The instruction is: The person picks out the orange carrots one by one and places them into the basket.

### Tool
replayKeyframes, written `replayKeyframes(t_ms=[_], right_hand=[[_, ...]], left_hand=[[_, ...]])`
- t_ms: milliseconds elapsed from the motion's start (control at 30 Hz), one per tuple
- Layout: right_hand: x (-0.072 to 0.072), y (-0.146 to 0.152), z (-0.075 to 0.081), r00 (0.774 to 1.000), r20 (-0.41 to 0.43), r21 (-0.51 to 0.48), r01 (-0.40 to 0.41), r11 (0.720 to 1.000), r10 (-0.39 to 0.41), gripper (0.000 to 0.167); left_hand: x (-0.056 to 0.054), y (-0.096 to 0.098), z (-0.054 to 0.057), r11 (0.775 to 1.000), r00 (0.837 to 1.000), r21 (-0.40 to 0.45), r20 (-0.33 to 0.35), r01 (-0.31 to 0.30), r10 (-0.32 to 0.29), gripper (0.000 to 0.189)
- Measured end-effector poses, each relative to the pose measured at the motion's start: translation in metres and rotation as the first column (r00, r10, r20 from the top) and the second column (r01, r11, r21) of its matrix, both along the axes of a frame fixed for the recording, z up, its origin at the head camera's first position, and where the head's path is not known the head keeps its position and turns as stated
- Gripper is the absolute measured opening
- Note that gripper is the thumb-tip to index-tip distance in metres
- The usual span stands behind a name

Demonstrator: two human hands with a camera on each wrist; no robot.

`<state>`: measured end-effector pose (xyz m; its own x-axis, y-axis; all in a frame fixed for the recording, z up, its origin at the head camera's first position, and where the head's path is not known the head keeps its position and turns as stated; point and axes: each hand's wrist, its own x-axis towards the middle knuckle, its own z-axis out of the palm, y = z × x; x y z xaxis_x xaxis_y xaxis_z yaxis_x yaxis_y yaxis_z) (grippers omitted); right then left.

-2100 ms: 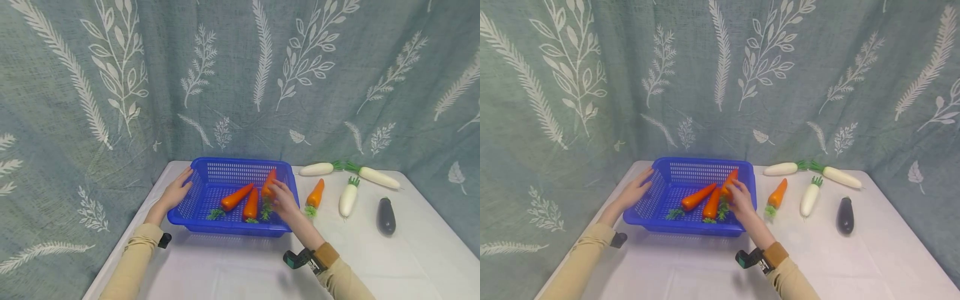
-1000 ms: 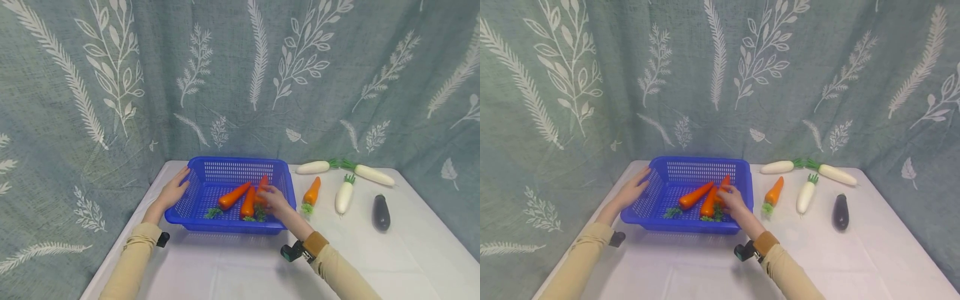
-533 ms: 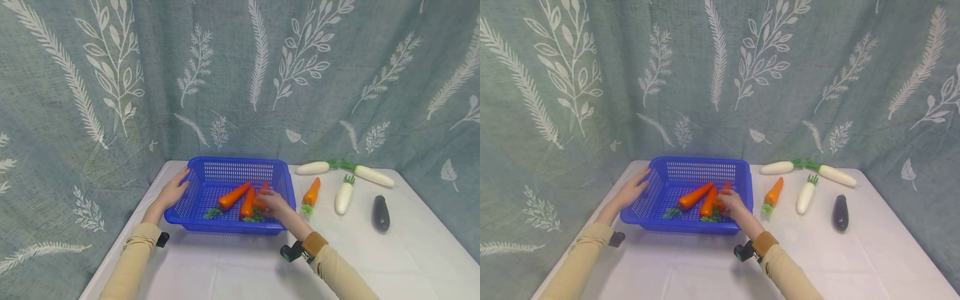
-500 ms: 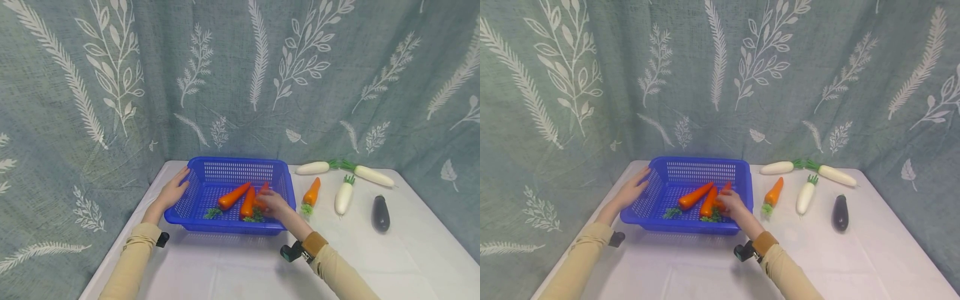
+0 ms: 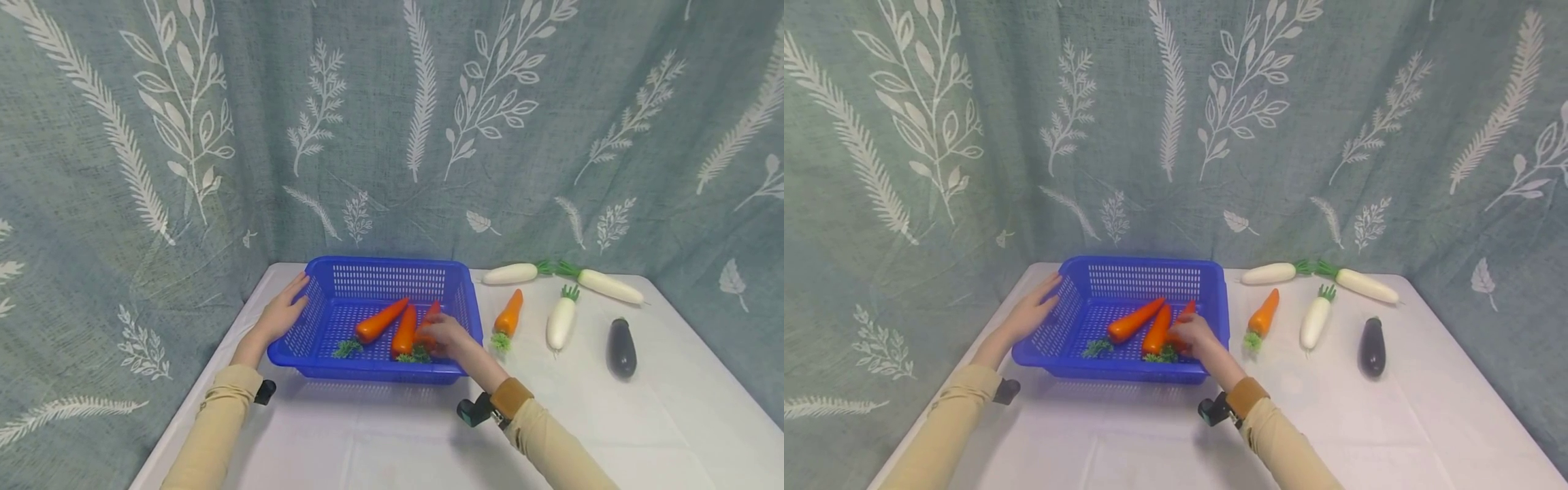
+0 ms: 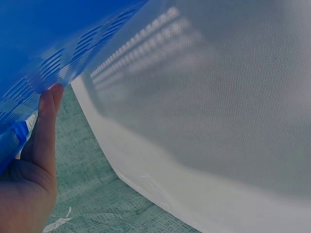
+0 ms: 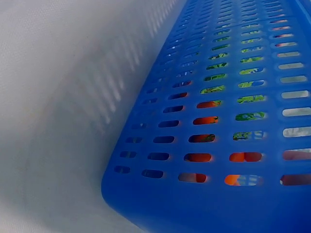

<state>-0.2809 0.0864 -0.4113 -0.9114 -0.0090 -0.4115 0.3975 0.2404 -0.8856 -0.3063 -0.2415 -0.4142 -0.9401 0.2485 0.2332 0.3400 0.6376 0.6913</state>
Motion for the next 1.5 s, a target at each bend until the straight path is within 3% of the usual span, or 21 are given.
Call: replayKeyframes(t_ms=[167, 400, 567, 667, 800, 900, 967, 1000, 1033, 1133, 1233, 1267, 1300, 1500], right_hand=[[0.001, -0.001, -0.002, 1.000, 0.010, 0.017, -0.001, 1.000, 0.001, 0.046], [0.004, -0.003, 0.001, 1.000, 0.015, 0.029, -0.021, 0.999, 0.020, 0.046], [-0.004, -0.002, -0.010, 0.999, -0.027, 0.065, -0.045, 0.997, 0.047, 0.051], [-0.035, 0.008, -0.054, 0.992, -0.081, 0.021, -0.092, 0.996, 0.094, 0.048], [-0.049, 0.011, -0.074, 0.990, -0.091, 0.057, -0.105, 0.993, 0.110, 0.045], [-0.026, 0.001, -0.040, 0.994, -0.070, 0.151, -0.077, 0.985, 0.089, 0.049], [-0.020, 0.000, -0.032, 0.993, -0.081, 0.166, -0.077, 0.983, 0.092, 0.050], [-0.020, 0.000, -0.031, 0.992, -0.087, 0.169, -0.080, 0.982, 0.096, 0.051], [-0.025, 0.003, -0.041, 0.983, -0.132, 0.153, -0.103, 0.983, 0.124, 0.050], [-0.024, 0.006, -0.042, 0.975, -0.165, 0.158, -0.126, 0.979, 0.152, 0.051], [-0.015, 0.005, -0.030, 0.970, -0.178, 0.182, -0.132, 0.974, 0.165, 0.053], [-0.006, 0.002, -0.017, 0.977, -0.150, 0.210, -0.116, 0.971, 0.149, 0.054], [-0.003, 0.000, -0.013, 0.976, -0.152, 0.219, -0.117, 0.969, 0.152, 0.053], [0.006, -0.001, 0.001, 0.971, -0.163, 0.258, -0.126, 0.958, 0.172, 0.052]], left_hand=[[0.002, 0.005, 0.008, 0.998, 0.998, -0.059, 0.051, -0.036, 0.039, 0.051], [0.000, 0.002, 0.007, 0.997, 0.997, -0.063, 0.060, -0.037, 0.041, 0.052], [0.001, 0.003, 0.007, 0.997, 0.998, -0.064, 0.051, -0.035, 0.039, 0.051], [0.002, 0.004, 0.008, 0.997, 0.998, -0.063, 0.048, -0.035, 0.038, 0.051], [0.003, 0.005, 0.010, 0.997, 0.998, -0.065, 0.051, -0.037, 0.041, 0.051], [0.004, 0.005, 0.010, 0.997, 0.998, -0.068, 0.052, -0.038, 0.041, 0.051], [0.003, 0.005, 0.010, 0.997, 0.998, -0.066, 0.052, -0.038, 0.041, 0.051], [0.003, 0.005, 0.010, 0.997, 0.998, -0.065, 0.052, -0.039, 0.042, 0.051], [0.003, 0.006, 0.010, 0.997, 0.998, -0.064, 0.052, -0.039, 0.043, 0.051], [0.002, 0.006, 0.009, 0.997, 0.997, -0.061, 0.055, -0.042, 0.045, 0.051], [0.001, 0.006, 0.008, 0.997, 0.997, -0.059, 0.063, -0.044, 0.047, 0.051], [0.000, 0.005, 0.007, 0.997, 0.997, -0.057, 0.067, -0.044, 0.047, 0.051], [0.000, 0.005, 0.007, 0.998, 0.996, -0.054, 0.071, -0.044, 0.048, 0.051], [-0.001, 0.005, 0.008, 0.998, 0.996, -0.055, 0.075, -0.044, 0.048, 0.052]])
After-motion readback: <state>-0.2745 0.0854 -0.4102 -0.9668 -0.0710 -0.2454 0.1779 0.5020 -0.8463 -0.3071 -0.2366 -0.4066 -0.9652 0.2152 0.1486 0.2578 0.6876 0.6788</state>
